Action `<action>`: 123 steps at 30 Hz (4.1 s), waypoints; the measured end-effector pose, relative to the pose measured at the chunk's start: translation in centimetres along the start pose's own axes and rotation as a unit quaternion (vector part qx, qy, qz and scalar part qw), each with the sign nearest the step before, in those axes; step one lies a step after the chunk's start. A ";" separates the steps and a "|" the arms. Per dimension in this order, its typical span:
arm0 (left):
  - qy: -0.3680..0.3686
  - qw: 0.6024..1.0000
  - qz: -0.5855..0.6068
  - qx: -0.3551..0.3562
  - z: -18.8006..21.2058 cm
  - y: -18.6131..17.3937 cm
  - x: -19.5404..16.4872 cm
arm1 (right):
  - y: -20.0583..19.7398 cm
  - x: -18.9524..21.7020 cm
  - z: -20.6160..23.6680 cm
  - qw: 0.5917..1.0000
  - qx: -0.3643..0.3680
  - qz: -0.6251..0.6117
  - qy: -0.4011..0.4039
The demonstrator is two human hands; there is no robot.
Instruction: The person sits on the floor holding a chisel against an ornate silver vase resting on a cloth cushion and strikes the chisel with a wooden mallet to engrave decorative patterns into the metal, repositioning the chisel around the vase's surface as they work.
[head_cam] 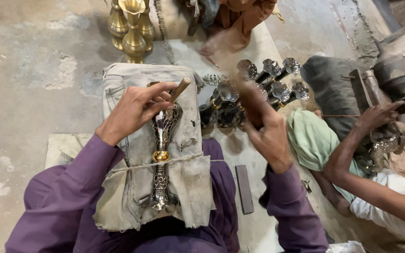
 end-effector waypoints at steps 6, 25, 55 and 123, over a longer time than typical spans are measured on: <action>0.021 0.999 0.004 -0.025 0.3 -0.2 0.2 | -1.1 1.7 0.4 0.997 -0.043 -0.025 -0.051; -0.125 0.774 0.478 -0.397 18.3 9.1 8.3 | 8.0 12.8 14.2 0.966 0.210 -0.131 -0.073; -0.142 0.940 0.176 -0.257 10.9 -3.1 3.3 | 9.3 3.1 13.6 0.796 0.005 -0.599 0.090; 0.018 1.000 -0.024 0.000 -1.1 1.0 -1.3 | -0.2 0.3 -0.8 0.988 0.079 0.129 0.040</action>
Point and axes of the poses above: each hand's wrist, its own z-axis away from the middle knuckle, its own y-axis out of the palm, x = y × z, the point moved 7 cm from there along -z, towards the middle knuckle, and after that the axes turned 9 degrees about z, right-handed, at the moved point
